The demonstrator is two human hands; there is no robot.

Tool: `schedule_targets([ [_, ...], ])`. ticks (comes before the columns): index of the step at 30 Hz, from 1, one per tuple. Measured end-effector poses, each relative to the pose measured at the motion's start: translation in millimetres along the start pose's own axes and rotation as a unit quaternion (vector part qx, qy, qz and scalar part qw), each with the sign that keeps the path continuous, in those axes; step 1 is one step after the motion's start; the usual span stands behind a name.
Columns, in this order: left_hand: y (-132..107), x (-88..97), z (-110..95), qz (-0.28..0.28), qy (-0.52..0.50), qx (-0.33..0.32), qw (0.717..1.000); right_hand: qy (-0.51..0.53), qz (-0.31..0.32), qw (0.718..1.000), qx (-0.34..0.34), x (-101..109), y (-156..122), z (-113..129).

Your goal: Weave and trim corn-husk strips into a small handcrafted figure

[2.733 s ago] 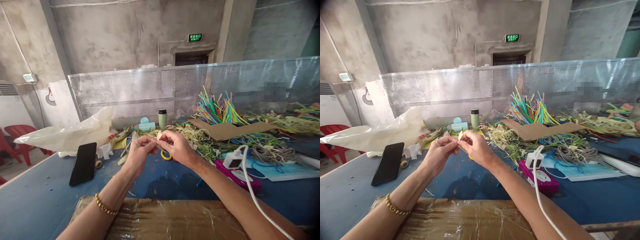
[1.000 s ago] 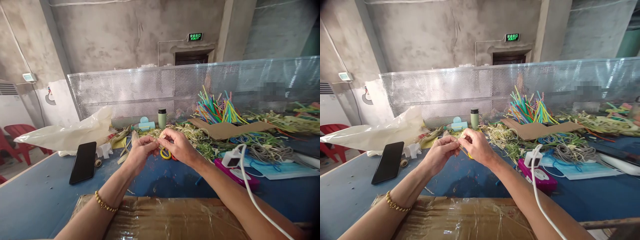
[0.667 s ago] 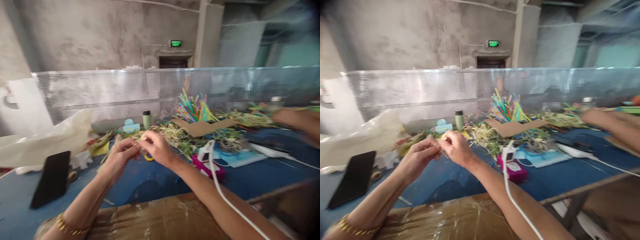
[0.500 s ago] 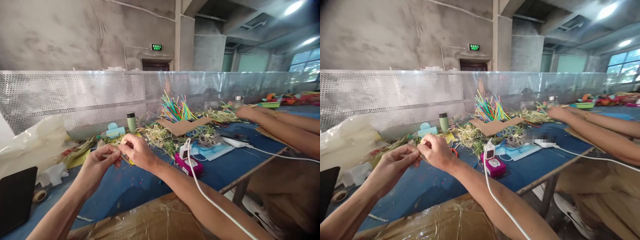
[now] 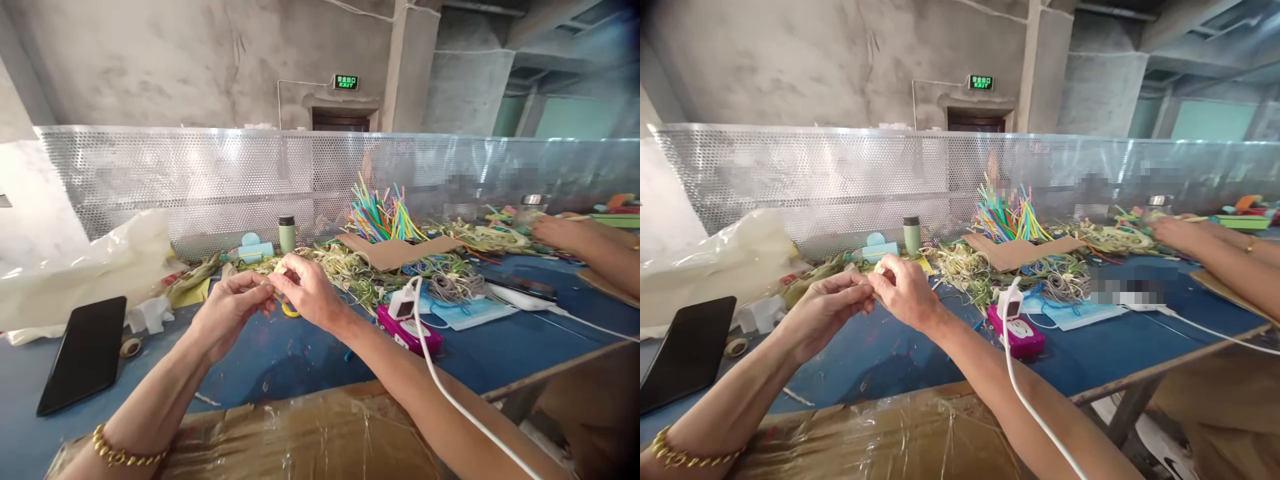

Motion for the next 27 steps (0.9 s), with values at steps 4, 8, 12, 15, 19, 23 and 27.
schedule_targets([
  [4, -0.6, 0.2, -2.0, 0.009, 0.007, 0.0, 1.0, 0.002, 0.004, 1.0, -0.007, -1.4, 0.5, -2.3],
  [8, 1.1, -0.1, -2.1, 0.022, 0.012, -0.01, 1.0, 0.011, 0.01, 1.0, -0.016, -3.1, 0.4, -5.8],
  [12, 2.6, 0.7, 0.8, 0.018, 0.003, -0.006, 1.0, 0.008, 0.011, 1.0, -0.013, -3.6, 0.5, -4.2],
  [15, 2.6, -0.1, 2.7, 0.018, -0.011, 0.004, 1.0, -0.005, 0.011, 1.0, -0.01, -2.8, 0.6, -1.3],
  [19, 1.7, -2.4, 2.5, 0.033, -0.049, 0.012, 0.998, -0.032, 0.02, 0.999, 0.003, -3.4, 0.6, 1.0],
  [23, 1.1, -0.9, 2.7, 0.028, -0.064, 0.013, 0.997, -0.067, 0.017, 0.997, 0.027, -4.6, 0.5, 2.0],
  [27, 1.4, 2.9, 3.2, -0.001, -0.05, -0.001, 0.999, -0.07, 0.024, 0.997, 0.026, -6.9, 0.7, 1.4],
])
Point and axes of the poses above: each hand's wrist, its own y-axis towards the middle knuckle, its own x-axis out of the back of the hand, z = x × y, the point moved 7 cm from there along y, towards the middle knuckle, and after that the axes turned 4 degrees about -z, right-handed, at the moved point
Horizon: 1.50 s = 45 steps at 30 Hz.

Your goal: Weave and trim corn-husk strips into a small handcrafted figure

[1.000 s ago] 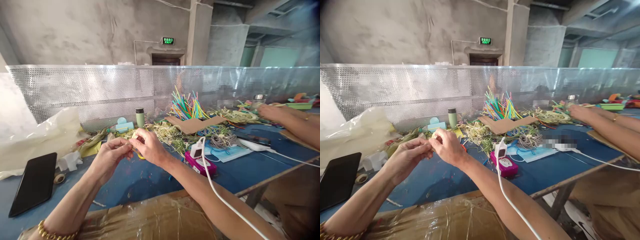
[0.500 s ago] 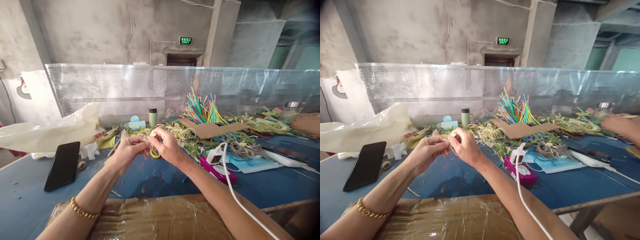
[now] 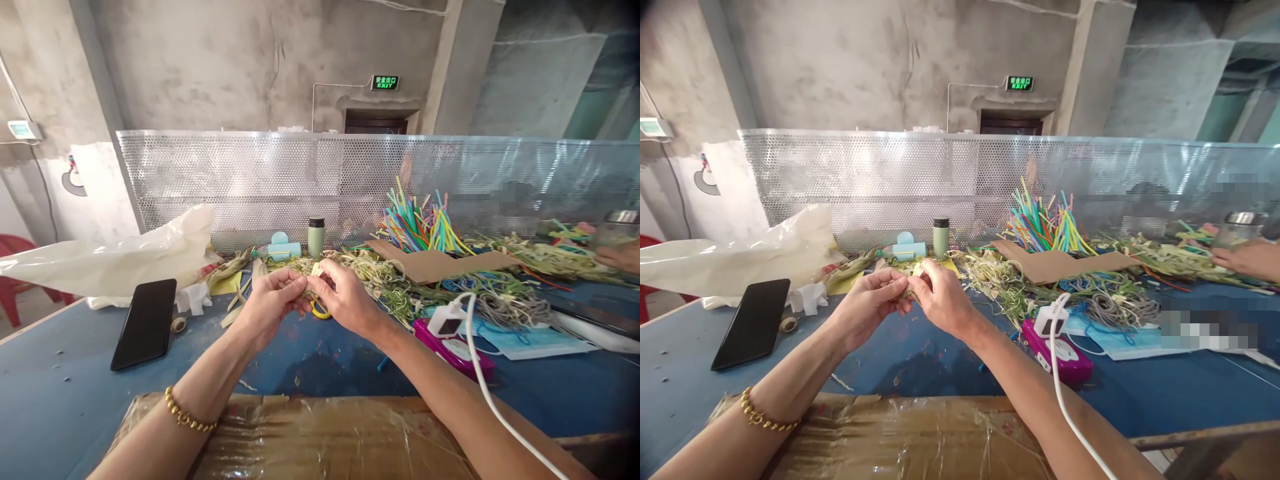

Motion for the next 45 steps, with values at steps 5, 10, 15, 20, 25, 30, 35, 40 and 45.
schedule_targets([
  [5, -1, -2.4, -4, -0.012, 0.022, -0.035, 0.999, 0.002, -0.006, 1.0, -0.008, 1, 1, -1],
  [10, 0, -4.8, -3, -0.017, 0.037, -0.055, 0.998, 0.01, -0.011, 1.0, -0.018, 2, 0, -2],
  [15, 1, -5.6, -3, -0.006, 0.054, -0.054, 0.997, -0.003, -0.011, 1.0, -0.016, 1, 0, -2],
  [20, -1, -9.5, -10, 0.033, 0.093, -0.078, 0.992, 0.007, -0.01, 1.0, -0.014, 3, 0, -3],
  [25, -1, -6.7, -9, 0.018, 0.084, -0.084, 0.993, 0.035, -0.002, 0.999, -0.031, 2, 0, -4],
  [30, 0, -6.8, -1, 0.021, 0.01, -0.044, 0.999, 0.031, 0.001, 0.999, -0.035, 0, 1, -9],
  [35, 1, -4.6, 0, 0.011, 0.003, -0.024, 1.0, 0.051, 0.009, 0.998, -0.039, 2, 1, -7],
  [40, 2, -3.9, 2, -0.006, 0.014, -0.002, 1.0, 0.033, -0.001, 0.999, -0.035, 3, 0, -6],
  [45, -1, -6.4, 2, -0.025, -0.007, -0.005, 1.0, 0.012, -0.014, 1.0, -0.016, 6, -2, -3],
])
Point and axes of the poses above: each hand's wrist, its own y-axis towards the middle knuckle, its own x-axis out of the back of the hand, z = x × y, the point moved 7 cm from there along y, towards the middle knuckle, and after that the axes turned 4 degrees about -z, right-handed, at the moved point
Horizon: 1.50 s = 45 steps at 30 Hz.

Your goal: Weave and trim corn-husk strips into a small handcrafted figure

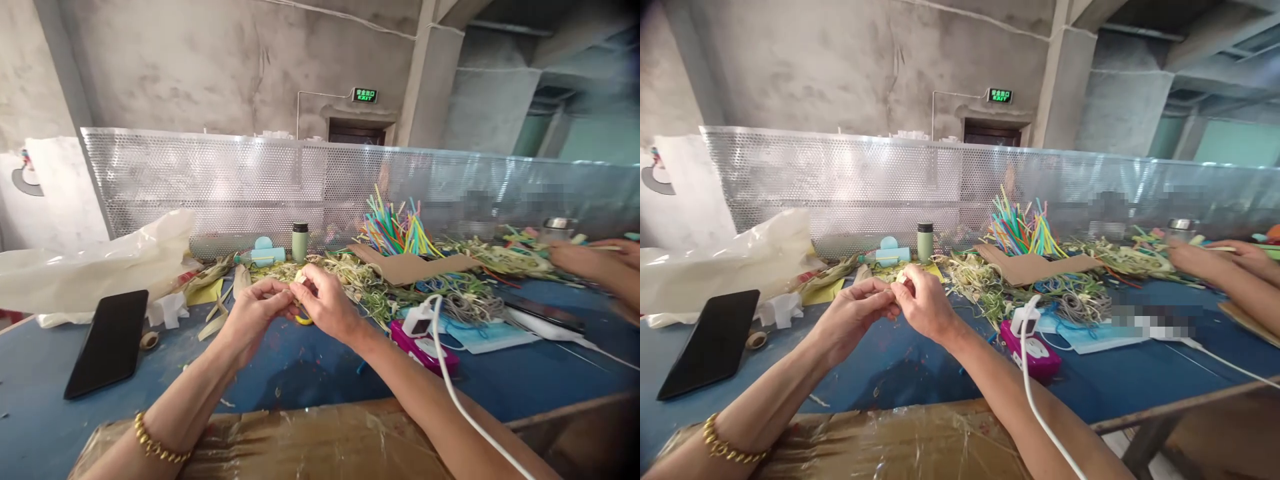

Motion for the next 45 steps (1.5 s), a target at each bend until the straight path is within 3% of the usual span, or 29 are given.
schedule_targets([
  [7, 0, 2.6, -3, -0.006, 0.02, -0.03, 0.999, -0.002, -0.01, 1.0, -0.004, -2, -1, 4],
  [11, 2, 7.9, -4, -0.029, 0.02, -0.045, 0.998, 0.041, 0.031, 0.999, -0.003, 3, 6, 1],
  [14, 3, 12.2, -8, -0.042, 0.002, -0.051, 0.998, 0.043, 0.03, 0.998, -0.025, 28, 16, -15],
  [16, 3, 16.2, -11, -0.055, -0.004, -0.052, 0.997, -0.036, 0.0, 0.998, -0.05, 52, 21, -36],
  [17, 4, 18.1, -11, -0.06, -0.005, -0.05, 0.997, -0.091, 0.014, 0.993, -0.071, 58, 22, -49],
  [19, 5, 21.0, -11, -0.068, -0.003, -0.043, 0.997, -0.231, 0.105, 0.959, -0.125, 60, 19, -80],
  [21, 7, 22.3, -8, -0.069, 0.002, -0.035, 0.997, -0.367, 0.197, 0.895, -0.159, 57, 11, -107],
  [23, 8, 22.7, -5, -0.067, 0.007, -0.032, 0.997, -0.412, 0.233, 0.864, -0.172, 51, 5, -121],
  [32, 11, 25.1, -3, -0.058, 0.011, -0.031, 0.998, -0.472, 0.27, 0.809, -0.222, 23, -18, -128],
  [37, 14, 29.0, 1, -0.058, 0.008, -0.032, 0.998, -0.447, 0.218, 0.836, -0.232, 38, -11, -134],
  [41, 17, 29.0, 5, -0.047, 0.011, -0.024, 0.999, -0.374, 0.142, 0.886, -0.235, 61, 3, -137],
  [45, 16, 27.8, 4, -0.042, 0.014, -0.027, 0.999, -0.246, 0.104, 0.934, -0.239, 63, 7, -135],
])
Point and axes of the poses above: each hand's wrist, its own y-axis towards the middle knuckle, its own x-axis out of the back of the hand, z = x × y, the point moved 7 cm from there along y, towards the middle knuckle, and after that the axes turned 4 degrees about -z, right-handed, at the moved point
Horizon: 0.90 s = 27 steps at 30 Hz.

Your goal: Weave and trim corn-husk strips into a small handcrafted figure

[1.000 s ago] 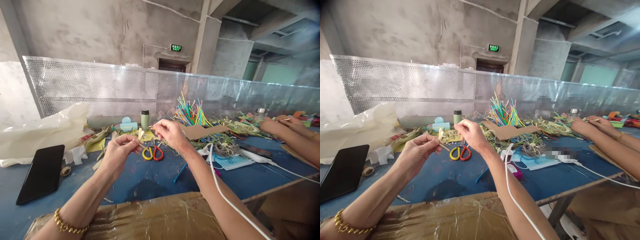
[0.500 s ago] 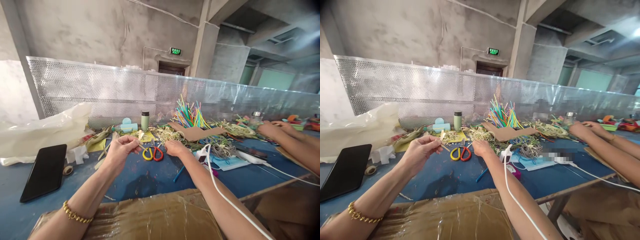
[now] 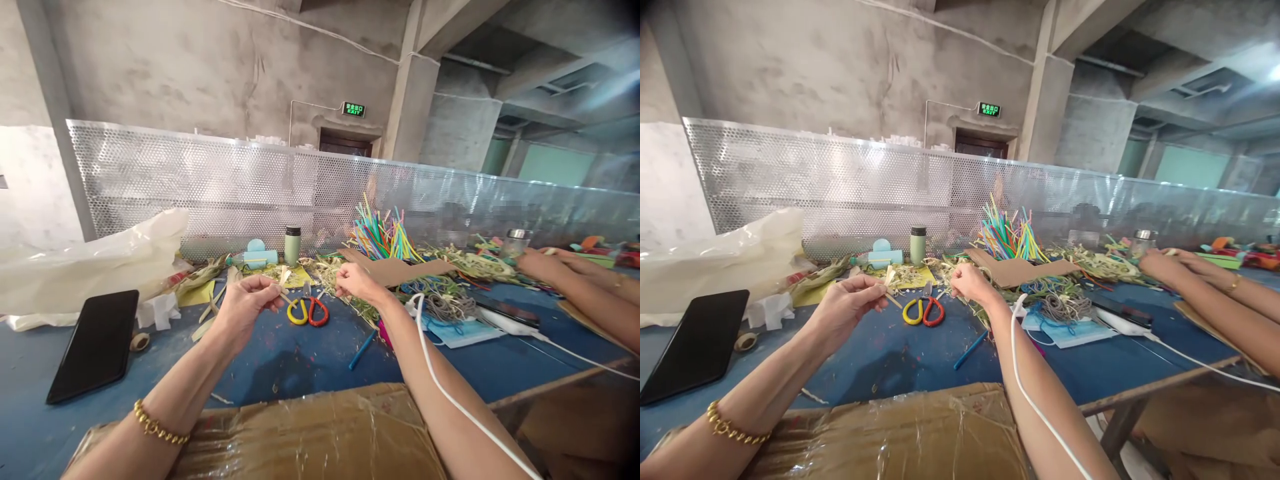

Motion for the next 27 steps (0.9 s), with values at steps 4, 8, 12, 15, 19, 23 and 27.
schedule_targets([
  [4, -1, 0.1, -1, 0.002, -0.01, 0.006, 1.0, 0.127, 0.029, 0.991, 0.018, -4, -6, 14],
  [8, 0, 0.1, 2, 0.005, -0.017, 0.021, 1.0, 0.284, 0.097, 0.954, 0.01, -11, -13, 27],
  [12, -2, -5.0, 8, 0.03, -0.013, 0.045, 0.998, 0.314, 0.133, 0.939, 0.043, -14, -19, 48],
  [15, -6, -12.1, 12, 0.072, 0.004, 0.059, 0.996, 0.349, 0.132, 0.925, 0.079, -12, -25, 66],
  [19, -8, -15.5, 13, 0.095, 0.007, 0.064, 0.993, 0.385, 0.15, 0.905, 0.1, -13, -33, 82],
  [23, -8, -15.7, 14, 0.095, -0.022, 0.083, 0.992, 0.421, 0.145, 0.888, 0.111, -11, -37, 88],
  [27, -4, -10.2, 15, 0.059, -0.045, 0.091, 0.993, 0.399, 0.13, 0.902, 0.099, -13, -36, 87],
])
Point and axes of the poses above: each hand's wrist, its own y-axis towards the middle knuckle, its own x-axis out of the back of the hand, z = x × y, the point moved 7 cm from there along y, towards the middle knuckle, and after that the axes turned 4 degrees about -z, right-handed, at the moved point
